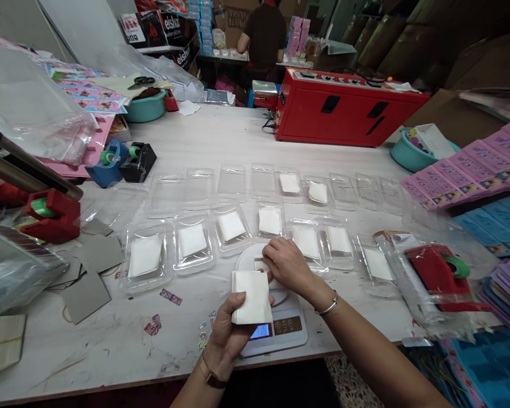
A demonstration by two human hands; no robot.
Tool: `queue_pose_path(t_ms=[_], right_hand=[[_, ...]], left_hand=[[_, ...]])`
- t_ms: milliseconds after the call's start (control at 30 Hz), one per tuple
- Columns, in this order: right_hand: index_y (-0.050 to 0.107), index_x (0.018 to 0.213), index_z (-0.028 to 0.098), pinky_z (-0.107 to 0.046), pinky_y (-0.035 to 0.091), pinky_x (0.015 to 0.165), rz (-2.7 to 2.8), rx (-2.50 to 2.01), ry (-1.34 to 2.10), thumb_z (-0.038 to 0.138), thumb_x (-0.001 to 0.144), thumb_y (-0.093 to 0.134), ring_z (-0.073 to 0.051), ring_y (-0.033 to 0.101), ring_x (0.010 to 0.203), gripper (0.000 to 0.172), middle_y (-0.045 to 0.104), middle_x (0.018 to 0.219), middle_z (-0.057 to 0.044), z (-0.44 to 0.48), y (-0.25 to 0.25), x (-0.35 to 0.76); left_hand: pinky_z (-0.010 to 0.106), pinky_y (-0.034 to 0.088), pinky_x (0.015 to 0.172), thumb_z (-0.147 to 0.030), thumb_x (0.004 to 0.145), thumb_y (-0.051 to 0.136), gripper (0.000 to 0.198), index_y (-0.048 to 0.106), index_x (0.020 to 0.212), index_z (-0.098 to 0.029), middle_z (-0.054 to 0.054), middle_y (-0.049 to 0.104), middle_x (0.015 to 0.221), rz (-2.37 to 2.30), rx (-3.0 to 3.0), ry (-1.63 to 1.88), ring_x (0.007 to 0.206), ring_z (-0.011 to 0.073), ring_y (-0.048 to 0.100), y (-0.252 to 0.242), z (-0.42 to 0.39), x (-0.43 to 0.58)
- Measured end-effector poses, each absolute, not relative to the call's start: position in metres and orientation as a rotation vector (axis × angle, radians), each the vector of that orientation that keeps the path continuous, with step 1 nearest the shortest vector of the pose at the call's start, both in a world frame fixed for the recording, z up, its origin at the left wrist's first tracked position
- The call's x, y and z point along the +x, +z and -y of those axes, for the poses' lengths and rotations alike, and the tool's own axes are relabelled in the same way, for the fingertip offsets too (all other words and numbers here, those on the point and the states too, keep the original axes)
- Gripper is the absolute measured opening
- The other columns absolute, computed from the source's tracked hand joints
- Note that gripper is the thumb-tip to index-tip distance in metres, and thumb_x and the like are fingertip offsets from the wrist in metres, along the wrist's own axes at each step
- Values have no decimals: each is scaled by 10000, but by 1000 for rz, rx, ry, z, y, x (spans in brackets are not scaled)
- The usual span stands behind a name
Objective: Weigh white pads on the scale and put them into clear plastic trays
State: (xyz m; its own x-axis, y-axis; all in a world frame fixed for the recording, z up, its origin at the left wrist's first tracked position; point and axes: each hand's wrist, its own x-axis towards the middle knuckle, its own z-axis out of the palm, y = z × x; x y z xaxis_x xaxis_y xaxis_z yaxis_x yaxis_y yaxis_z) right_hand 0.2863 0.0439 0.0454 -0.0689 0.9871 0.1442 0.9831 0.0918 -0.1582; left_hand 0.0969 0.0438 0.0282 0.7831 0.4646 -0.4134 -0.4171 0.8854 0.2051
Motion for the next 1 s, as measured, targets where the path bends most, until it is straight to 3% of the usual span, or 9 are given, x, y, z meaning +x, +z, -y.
queue_pose_path(t_ms=[133, 300, 600, 1000], right_hand=[[546, 793, 178, -313, 277, 706, 2224, -1939, 2, 122, 906, 503, -199, 474, 754, 133, 610, 800, -57, -42, 50, 289], [532, 811, 179, -305, 273, 703, 2221, -1936, 124, 63, 885, 473, -184, 489, 706, 149, 622, 757, -38, -39, 57, 293], [503, 773, 191, -292, 280, 687, 2203, -1925, 206, 58, 896, 448, -169, 500, 676, 189, 609, 729, -22, -40, 68, 291], [495, 781, 187, -285, 284, 683, 2201, -1919, 244, 52, 902, 442, -161, 496, 691, 189, 606, 754, -19, -40, 69, 293]], left_hand=[[322, 523, 743, -302, 672, 720, 849, 378, 1437, -163, 152, 616, 1302, -399, 89, 446, 836, 221, 675, 31, -45, 94], [307, 512, 711, -328, 640, 728, 795, 479, 1352, -76, 218, 541, 1372, -251, 101, 486, 795, 179, 618, 41, -47, 79], [299, 520, 695, -304, 612, 733, 798, 507, 1341, -71, 205, 559, 1349, -342, 172, 707, 780, 169, 567, 55, -56, 39], [315, 524, 721, -300, 625, 715, 803, 485, 1363, -81, 198, 551, 1360, -348, 175, 701, 798, 172, 565, 49, -49, 32]])
